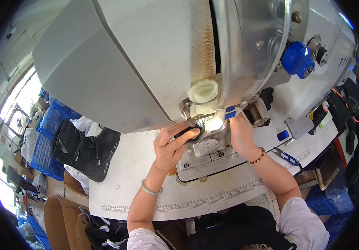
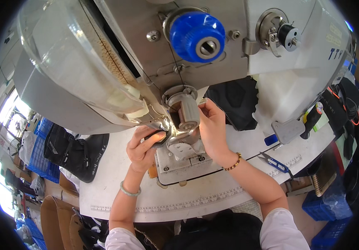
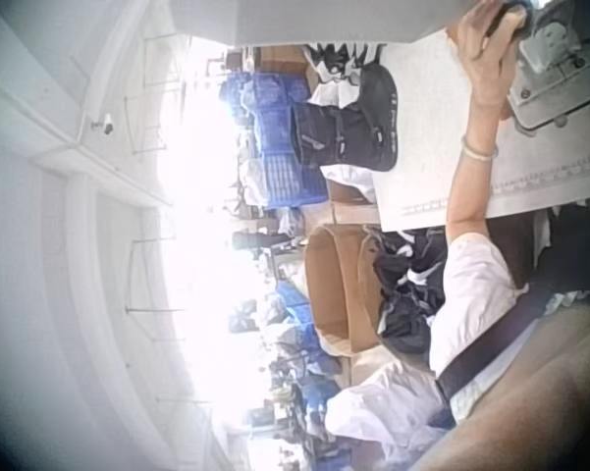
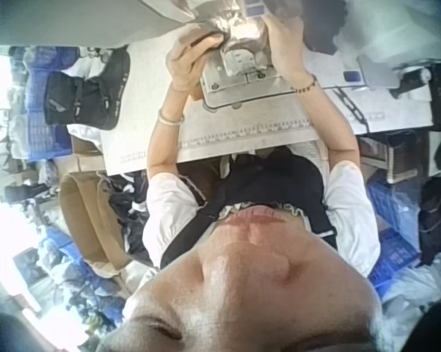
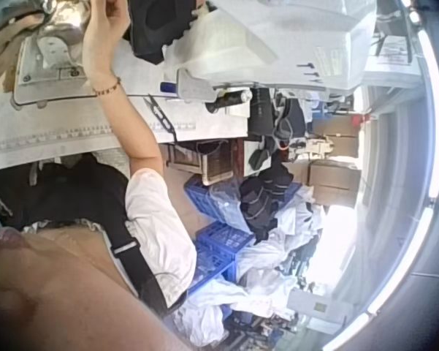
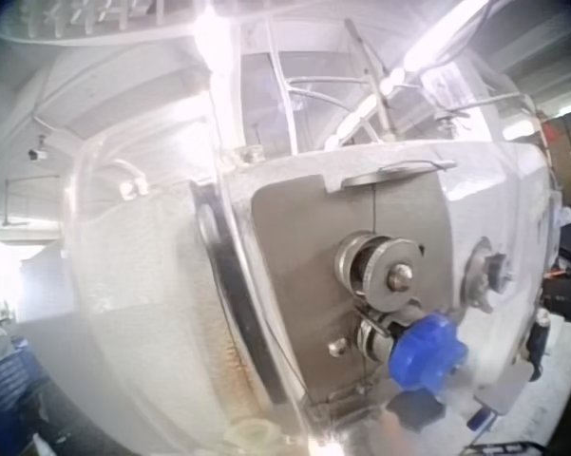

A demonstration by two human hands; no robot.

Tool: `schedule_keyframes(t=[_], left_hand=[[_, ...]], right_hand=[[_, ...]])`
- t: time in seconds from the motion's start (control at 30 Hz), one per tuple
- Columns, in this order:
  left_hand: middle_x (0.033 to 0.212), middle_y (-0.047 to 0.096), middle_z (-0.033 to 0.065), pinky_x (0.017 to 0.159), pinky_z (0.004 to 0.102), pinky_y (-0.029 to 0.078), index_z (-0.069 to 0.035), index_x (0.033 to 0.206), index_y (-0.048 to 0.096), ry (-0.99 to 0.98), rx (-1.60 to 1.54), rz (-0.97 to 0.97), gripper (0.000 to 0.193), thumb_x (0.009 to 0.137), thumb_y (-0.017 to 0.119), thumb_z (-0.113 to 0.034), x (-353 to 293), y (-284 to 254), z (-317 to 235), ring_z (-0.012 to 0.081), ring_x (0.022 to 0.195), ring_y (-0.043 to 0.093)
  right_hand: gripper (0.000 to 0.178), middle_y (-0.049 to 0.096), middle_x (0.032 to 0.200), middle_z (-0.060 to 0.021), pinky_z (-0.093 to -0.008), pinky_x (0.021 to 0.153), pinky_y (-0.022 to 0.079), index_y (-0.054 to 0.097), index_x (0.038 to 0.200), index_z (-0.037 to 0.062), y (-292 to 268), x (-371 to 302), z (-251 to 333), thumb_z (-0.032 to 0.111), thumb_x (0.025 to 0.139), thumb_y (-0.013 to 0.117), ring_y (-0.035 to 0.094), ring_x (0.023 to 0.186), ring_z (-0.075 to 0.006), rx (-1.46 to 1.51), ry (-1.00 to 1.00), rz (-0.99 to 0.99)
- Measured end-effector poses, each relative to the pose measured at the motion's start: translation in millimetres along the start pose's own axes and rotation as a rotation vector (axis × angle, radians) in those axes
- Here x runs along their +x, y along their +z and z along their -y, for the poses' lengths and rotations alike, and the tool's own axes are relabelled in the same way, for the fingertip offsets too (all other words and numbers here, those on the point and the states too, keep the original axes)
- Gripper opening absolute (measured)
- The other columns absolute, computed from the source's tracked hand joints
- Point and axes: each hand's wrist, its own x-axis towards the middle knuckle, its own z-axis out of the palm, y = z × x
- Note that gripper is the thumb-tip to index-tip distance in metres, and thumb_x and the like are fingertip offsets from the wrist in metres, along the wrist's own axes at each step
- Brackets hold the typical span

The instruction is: The person sews boot components together using a sewing machine, trims thread using thread snips, and stitches along the boot upper while guiding the material by hand.

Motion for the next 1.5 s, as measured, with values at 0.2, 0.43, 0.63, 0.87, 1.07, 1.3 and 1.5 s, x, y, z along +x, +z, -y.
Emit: schedule_keyframes(t=[0.2, 0.43, 0.63, 0.87, 1.07, 1.3, 1.5], left_hand=[[0.098, 0.063, 0.0025, 0.072, 0.0314, 0.042, -0.015, 0.098, 0.071, 0.012, 0.14, 0.035, 0.045, 0.058, 0.061, 0.002, 7.0, -5.5, -7.4, 0.0197, 0.089, 0.059], [0.096, 0.063, 0.0034, 0.072, 0.0307, 0.043, -0.014, 0.096, 0.072, 0.072, 0.224, 0.057, 0.041, 0.06, 0.062, 0.003, 14.8, -8.0, -15.8, 0.0201, 0.083, 0.061], [0.095, 0.063, 0.0034, 0.073, 0.0311, 0.044, -0.014, 0.096, 0.072, 0.031, 0.207, 0.056, 0.04, 0.061, 0.063, 0.004, 15.1, -8.1, -15.8, 0.0201, 0.083, 0.061], [0.092, 0.062, 0.0036, 0.072, 0.0308, 0.045, -0.012, 0.095, 0.07, 0.075, 0.292, 0.05, 0.038, 0.062, 0.063, 0.005, 15.7, -6.6, -17.0, 0.0199, 0.083, 0.061], [0.091, 0.063, 0.0052, 0.072, 0.0311, 0.046, -0.008, 0.095, 0.069, 0.095, 0.297, 0.038, 0.035, 0.062, 0.063, 0.006, 16.3, -6.0, -18.3, 0.0207, 0.082, 0.062], [0.09, 0.064, 0.0072, 0.073, 0.0321, 0.047, -0.004, 0.094, 0.068, 0.081, 0.311, 0.029, 0.033, 0.064, 0.061, 0.008, 13.7, -3.5, -20.7, 0.0222, 0.086, 0.064], [0.09, 0.065, 0.0074, 0.074, 0.0322, 0.047, -0.004, 0.093, 0.068, 0.068, 0.303, 0.003, 0.029, 0.067, 0.059, 0.004, 11.1, -2.6, -17.2, 0.0228, 0.087, 0.064]], right_hand=[[0.009, 0.058, 0.075, 0.001, -0.0183, 0.053, 0.04, 0.057, 0.083, 0.0025, 0.0, 4.0, 3.1, 0.009, 0.088, 0.054, 0.05, 0.063, -0.0014, -0.004, 0.123, -0.02], [0.008, 0.057, 0.073, 0.0026, -0.0178, 0.054, 0.036, 0.059, 0.083, 0.0011, 3.3, 5.5, 4.9, 0.004, 0.085, 0.052, 0.046, 0.062, -0.0006, -0.002, 0.088, -0.022], [0.008, 0.059, 0.075, 0.002, -0.019, 0.058, 0.038, 0.06, 0.086, 0.0008, 7.0, 5.9, 7.0, 0.004, 0.085, 0.052, 0.048, 0.065, -0.0011, 0.017, 0.072, -0.034], [0.009, 0.059, 0.076, 0.0009, -0.0194, 0.059, 0.038, 0.06, 0.087, 0.0004, 7.7, 7.0, 11.0, 0.004, 0.085, 0.052, 0.049, 0.065, -0.0018, -0.012, 0.073, -0.01], [0.011, 0.058, 0.074, 0.0005, -0.0192, 0.055, 0.036, 0.058, 0.088, 0.0, 11.5, 7.9, 17.6, 0.0, 0.082, 0.05, 0.047, 0.063, -0.0013, 0.004, 0.091, -0.015], [0.009, 0.052, 0.07, 0.0026, -0.0196, 0.056, 0.035, 0.054, 0.081, 0.0008, 11.9, 10.3, 21.1, -0.004, 0.078, 0.046, 0.043, 0.062, -0.0012, -0.017, 0.124, -0.004], [0.013, 0.054, 0.074, 0.0017, -0.0186, 0.058, 0.036, 0.054, 0.082, 0.001, 11.0, 17.5, 13.9, -0.005, 0.077, 0.045, 0.045, 0.064, -0.002, -0.015, 0.193, 0.022]])
